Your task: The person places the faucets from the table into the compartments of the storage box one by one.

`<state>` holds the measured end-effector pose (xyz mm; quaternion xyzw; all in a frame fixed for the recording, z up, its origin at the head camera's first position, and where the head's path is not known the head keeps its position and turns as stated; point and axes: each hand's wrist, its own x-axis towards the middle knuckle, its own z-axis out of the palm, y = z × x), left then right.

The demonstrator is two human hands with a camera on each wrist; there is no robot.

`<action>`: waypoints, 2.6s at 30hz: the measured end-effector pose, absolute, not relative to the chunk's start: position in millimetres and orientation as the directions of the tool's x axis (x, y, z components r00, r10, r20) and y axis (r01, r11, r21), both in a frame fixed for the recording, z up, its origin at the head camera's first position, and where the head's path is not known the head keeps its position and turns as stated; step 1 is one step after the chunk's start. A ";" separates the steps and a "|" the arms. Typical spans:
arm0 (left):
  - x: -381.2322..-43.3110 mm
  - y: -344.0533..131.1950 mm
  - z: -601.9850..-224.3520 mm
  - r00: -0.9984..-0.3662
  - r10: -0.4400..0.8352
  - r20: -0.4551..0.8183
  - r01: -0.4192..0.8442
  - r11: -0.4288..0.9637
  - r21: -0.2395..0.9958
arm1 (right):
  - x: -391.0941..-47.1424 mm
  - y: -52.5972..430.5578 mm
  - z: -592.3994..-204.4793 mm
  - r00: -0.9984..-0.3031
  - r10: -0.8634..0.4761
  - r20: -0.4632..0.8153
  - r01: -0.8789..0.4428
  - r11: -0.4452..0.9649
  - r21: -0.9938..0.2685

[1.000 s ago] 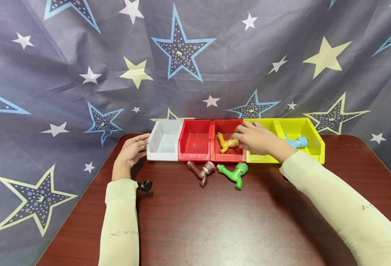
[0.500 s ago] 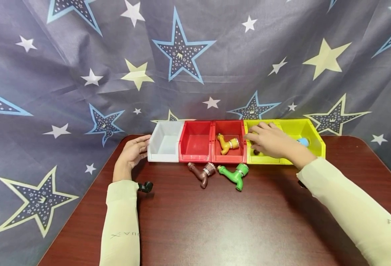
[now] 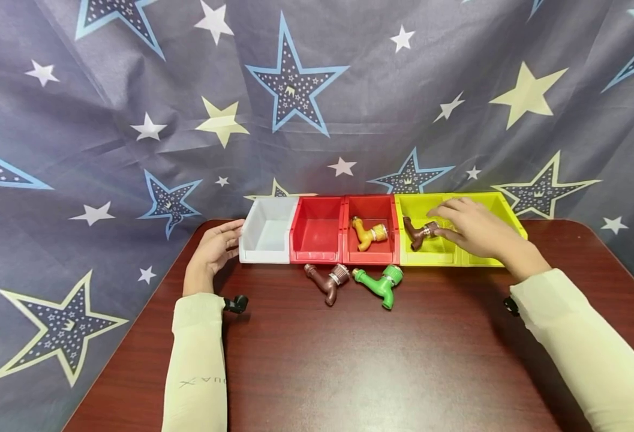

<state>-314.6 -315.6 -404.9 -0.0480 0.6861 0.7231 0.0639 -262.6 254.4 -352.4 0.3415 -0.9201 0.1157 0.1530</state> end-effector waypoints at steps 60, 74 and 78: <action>-319.4 -310.1 -404.1 -0.987 0.032 -0.157 -0.158 -0.041 0.987 | -238.9 377.8 -392.3 -0.990 0.109 -0.093 0.129 0.402 -0.906; -313.5 -319.0 -403.1 -0.985 0.033 -0.172 -0.174 -0.080 0.981 | -242.1 381.5 -396.2 -0.984 -0.006 -0.176 0.164 0.328 -0.930; -310.4 -315.5 -396.0 -0.983 0.041 -0.182 -0.184 -0.074 0.980 | -240.4 385.2 -397.8 -0.986 -0.031 -0.165 0.145 0.335 -0.931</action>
